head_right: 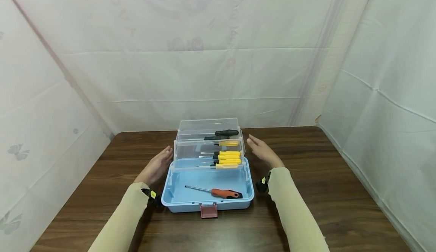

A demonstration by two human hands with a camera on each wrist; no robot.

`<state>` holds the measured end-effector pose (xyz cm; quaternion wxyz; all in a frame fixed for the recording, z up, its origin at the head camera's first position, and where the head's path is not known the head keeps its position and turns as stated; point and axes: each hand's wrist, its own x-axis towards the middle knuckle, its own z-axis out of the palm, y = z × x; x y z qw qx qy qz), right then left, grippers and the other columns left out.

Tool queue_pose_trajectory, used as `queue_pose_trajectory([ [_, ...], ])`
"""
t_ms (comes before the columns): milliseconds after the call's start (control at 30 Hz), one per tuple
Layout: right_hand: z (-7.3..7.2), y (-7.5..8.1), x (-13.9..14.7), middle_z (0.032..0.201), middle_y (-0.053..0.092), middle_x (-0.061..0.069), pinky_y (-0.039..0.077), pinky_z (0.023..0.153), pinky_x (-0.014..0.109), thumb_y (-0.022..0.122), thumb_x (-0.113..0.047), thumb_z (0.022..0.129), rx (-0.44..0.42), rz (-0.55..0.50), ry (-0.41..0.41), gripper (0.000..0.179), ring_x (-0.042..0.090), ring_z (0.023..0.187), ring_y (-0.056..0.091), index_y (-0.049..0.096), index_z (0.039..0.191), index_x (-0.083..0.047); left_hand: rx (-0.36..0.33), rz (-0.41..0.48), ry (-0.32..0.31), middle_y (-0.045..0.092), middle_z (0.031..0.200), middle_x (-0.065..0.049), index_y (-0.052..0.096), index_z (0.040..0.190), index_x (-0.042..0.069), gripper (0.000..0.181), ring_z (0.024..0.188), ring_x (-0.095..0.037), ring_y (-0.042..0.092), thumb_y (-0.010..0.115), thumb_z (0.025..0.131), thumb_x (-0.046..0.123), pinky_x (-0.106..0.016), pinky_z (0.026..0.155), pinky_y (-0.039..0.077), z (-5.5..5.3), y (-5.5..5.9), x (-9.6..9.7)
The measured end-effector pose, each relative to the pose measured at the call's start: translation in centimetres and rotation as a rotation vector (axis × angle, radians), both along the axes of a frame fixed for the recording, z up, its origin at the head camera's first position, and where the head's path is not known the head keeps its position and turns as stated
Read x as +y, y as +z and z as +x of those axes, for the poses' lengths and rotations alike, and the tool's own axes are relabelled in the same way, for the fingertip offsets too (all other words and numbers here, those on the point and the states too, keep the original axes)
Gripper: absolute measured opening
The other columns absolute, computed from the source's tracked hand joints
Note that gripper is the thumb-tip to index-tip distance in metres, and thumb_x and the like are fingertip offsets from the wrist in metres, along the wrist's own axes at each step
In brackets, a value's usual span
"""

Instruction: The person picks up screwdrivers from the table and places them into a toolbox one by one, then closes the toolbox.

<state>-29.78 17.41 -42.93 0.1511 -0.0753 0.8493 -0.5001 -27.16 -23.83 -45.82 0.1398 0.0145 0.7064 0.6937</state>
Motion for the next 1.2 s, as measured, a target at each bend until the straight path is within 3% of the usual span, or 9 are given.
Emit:
queue_pose_trajectory([
  [233,0.1,-1.0,-0.2,0.159,0.018,0.020,0.028,0.112,0.056,0.030,-0.050,0.102,-0.113,-0.074,-0.007,0.066,0.043,0.141,0.029,0.008,0.156,-0.019,-0.018,-0.008,-0.006,-0.003,0.163,-0.011,-0.002,0.155,0.009,0.060,0.150,-0.029,-0.002,0.027,0.106,0.029,-0.047,0.121,0.003,-0.3,-0.5,0.0],
  [600,-0.1,-2.4,0.1,0.160,0.015,0.017,0.024,0.115,0.054,0.031,-0.050,0.102,-0.181,-0.127,0.069,0.070,0.039,0.145,0.021,0.002,0.156,-0.014,-0.023,-0.010,-0.068,-0.006,0.162,-0.011,-0.005,0.154,0.008,0.063,0.149,-0.031,-0.002,0.027,0.106,0.031,-0.049,0.120,0.003,-0.6,-0.7,0.3],
  [833,-0.1,-2.9,0.2,0.160,0.010,0.020,0.021,0.115,0.056,0.029,-0.049,0.103,-0.189,-0.116,0.110,0.072,0.041,0.146,0.016,-0.001,0.155,-0.010,-0.014,-0.009,-0.105,-0.001,0.163,-0.010,0.000,0.155,0.008,0.058,0.150,-0.030,0.000,0.025,0.106,0.028,-0.050,0.120,0.004,-0.8,-1.2,0.7],
  [1067,-0.2,-3.3,0.0,0.162,0.006,0.017,0.021,0.115,0.055,0.033,-0.043,0.103,-0.187,-0.172,0.125,0.067,0.039,0.147,0.014,0.001,0.156,-0.016,0.048,0.056,-0.178,0.009,0.162,-0.010,0.009,0.155,0.010,0.052,0.149,-0.029,0.006,0.022,0.107,0.023,-0.050,0.120,0.007,-0.8,-1.7,1.2],
  [1200,-0.2,-3.3,-0.1,0.162,0.005,0.016,0.021,0.115,0.056,0.032,-0.040,0.104,-0.176,-0.150,0.145,0.065,0.039,0.147,0.014,0.000,0.156,-0.016,0.050,0.045,-0.185,0.010,0.163,-0.008,0.010,0.155,0.011,0.052,0.149,-0.028,0.007,0.024,0.107,0.024,-0.051,0.119,0.008,-0.9,-1.8,1.3],
])
